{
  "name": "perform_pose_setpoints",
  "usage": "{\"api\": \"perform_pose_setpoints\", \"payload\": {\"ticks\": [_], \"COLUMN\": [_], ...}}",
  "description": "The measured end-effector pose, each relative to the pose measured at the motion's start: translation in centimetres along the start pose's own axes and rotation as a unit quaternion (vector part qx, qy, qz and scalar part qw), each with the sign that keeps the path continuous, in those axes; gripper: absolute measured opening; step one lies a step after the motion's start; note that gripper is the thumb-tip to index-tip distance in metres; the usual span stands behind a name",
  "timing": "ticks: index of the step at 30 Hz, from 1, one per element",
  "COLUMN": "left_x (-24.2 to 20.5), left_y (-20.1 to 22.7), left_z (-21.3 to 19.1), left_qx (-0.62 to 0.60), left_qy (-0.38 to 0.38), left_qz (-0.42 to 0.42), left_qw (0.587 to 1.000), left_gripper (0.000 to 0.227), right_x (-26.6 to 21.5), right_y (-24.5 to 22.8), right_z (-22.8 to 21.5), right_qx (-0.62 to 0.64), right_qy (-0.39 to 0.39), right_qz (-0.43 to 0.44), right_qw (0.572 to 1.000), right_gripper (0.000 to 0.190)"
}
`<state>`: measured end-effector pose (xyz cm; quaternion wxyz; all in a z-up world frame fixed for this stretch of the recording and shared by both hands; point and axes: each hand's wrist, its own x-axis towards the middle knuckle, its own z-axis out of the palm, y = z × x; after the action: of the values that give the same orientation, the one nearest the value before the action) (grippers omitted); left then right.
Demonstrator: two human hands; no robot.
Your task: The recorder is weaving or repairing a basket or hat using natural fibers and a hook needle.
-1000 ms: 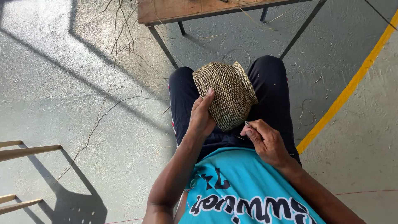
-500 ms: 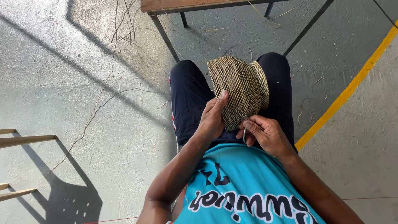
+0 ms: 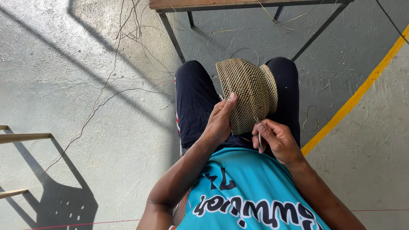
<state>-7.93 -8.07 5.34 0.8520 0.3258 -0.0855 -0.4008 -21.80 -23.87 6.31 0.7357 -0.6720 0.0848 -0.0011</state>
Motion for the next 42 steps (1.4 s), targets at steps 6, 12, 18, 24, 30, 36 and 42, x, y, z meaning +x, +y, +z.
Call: {"api": "perform_pose_setpoints", "payload": {"ticks": [6, 12, 18, 24, 30, 36, 42], "left_x": [-0.2, -0.7, -0.3, -1.3, -2.5, -4.2, -3.4], "left_y": [-1.4, -1.5, -1.4, 0.3, -1.5, 1.7, 0.8], "left_z": [-0.6, -0.5, -1.5, 0.3, -1.7, 0.8, -0.6], "left_qx": [0.065, 0.216, 0.354, 0.425, 0.546, 0.433, 0.428], "left_qy": [-0.003, 0.015, 0.009, -0.114, -0.211, -0.166, -0.122], "left_qz": [-0.004, 0.006, 0.045, 0.133, 0.112, -0.005, 0.055], "left_qw": [0.998, 0.976, 0.934, 0.888, 0.803, 0.886, 0.894], "left_gripper": [0.041, 0.047, 0.053, 0.033, 0.032, 0.042, 0.032], "right_x": [0.3, 0.2, 0.2, 0.8, 1.1, 0.9, 1.3], "right_y": [-1.7, -1.0, -0.7, -3.5, -3.0, -1.4, -2.6], "right_z": [0.4, 0.3, -1.3, -1.4, -1.6, -2.1, -2.0], "right_qx": [-0.001, 0.029, 0.149, 0.003, -0.048, 0.046, -0.017], "right_qy": [0.018, 0.029, 0.047, 0.117, 0.148, 0.098, 0.11], "right_qz": [0.007, 0.033, 0.007, -0.13, -0.207, -0.17, -0.185], "right_qw": [1.0, 0.999, 0.988, 0.985, 0.966, 0.98, 0.976], "right_gripper": [0.032, 0.034, 0.034, 0.032, 0.027, 0.025, 0.024]}}
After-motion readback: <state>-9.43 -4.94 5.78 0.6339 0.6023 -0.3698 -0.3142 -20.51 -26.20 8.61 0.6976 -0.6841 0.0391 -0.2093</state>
